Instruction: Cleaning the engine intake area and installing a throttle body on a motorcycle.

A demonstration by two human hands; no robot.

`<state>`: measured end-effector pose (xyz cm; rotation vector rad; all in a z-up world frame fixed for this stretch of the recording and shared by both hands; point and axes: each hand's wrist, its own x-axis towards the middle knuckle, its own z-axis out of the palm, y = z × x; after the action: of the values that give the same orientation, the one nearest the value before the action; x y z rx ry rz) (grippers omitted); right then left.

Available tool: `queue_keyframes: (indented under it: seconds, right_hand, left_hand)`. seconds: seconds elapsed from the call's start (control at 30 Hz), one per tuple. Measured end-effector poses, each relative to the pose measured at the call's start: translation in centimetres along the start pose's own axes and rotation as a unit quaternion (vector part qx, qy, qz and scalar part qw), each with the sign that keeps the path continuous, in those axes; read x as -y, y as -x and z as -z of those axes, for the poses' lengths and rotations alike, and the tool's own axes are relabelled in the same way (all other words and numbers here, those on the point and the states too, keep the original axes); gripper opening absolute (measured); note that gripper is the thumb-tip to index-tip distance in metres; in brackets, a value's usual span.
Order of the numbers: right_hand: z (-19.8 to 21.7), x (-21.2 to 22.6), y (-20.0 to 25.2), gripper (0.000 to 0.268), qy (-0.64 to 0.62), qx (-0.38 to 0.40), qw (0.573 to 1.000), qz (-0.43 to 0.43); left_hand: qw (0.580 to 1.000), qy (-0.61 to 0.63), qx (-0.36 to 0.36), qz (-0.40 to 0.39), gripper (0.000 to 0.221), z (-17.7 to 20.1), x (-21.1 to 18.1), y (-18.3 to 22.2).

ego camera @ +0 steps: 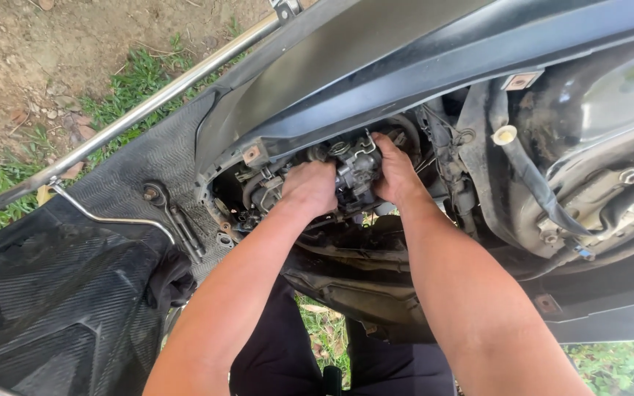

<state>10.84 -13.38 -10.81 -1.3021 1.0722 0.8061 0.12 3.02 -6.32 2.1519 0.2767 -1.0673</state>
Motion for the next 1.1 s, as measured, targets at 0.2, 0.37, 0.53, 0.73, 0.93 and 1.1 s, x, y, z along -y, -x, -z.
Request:
queue_keyframes:
  seconds: [0.2, 0.37, 0.53, 0.73, 0.93, 1.1]
  right_hand:
    - [-0.4, -0.1, 0.0, 0.080, 0.062, -0.012, 0.998, -0.007]
    - [-0.2, 1.2, 2.1, 0.066, 0.073, -0.030, 0.996, -0.028]
    - [0.3, 1.1, 1.2, 0.062, 0.121, -0.033, 0.992, -0.034]
    - [-0.1, 1.7, 1.7, 0.065, 0.129, -0.017, 0.990, -0.046]
    - [0.5, 1.5, 1.3, 0.066, 0.122, -0.025, 0.991, -0.053]
    - [-1.8, 2.8, 6.0, 0.079, 0.109, -0.001, 0.993, -0.054]
  left_hand:
    - [0.998, 0.046, 0.021, 0.036, 0.041, -1.2, -0.6, -1.0]
    - [0.994, 0.063, 0.036, 0.081, 0.039, -0.4, -2.8, 0.2]
    - [0.977, 0.165, 0.073, 0.116, 0.046, 2.8, -3.9, 1.7]
    - [0.966, 0.210, 0.089, 0.124, 0.051, 3.4, -3.9, 1.8]
    - [0.965, 0.221, 0.092, 0.110, 0.051, 3.6, -4.1, 2.6]
    - [0.967, 0.211, 0.108, 0.099, 0.058, 4.3, -2.7, 3.0]
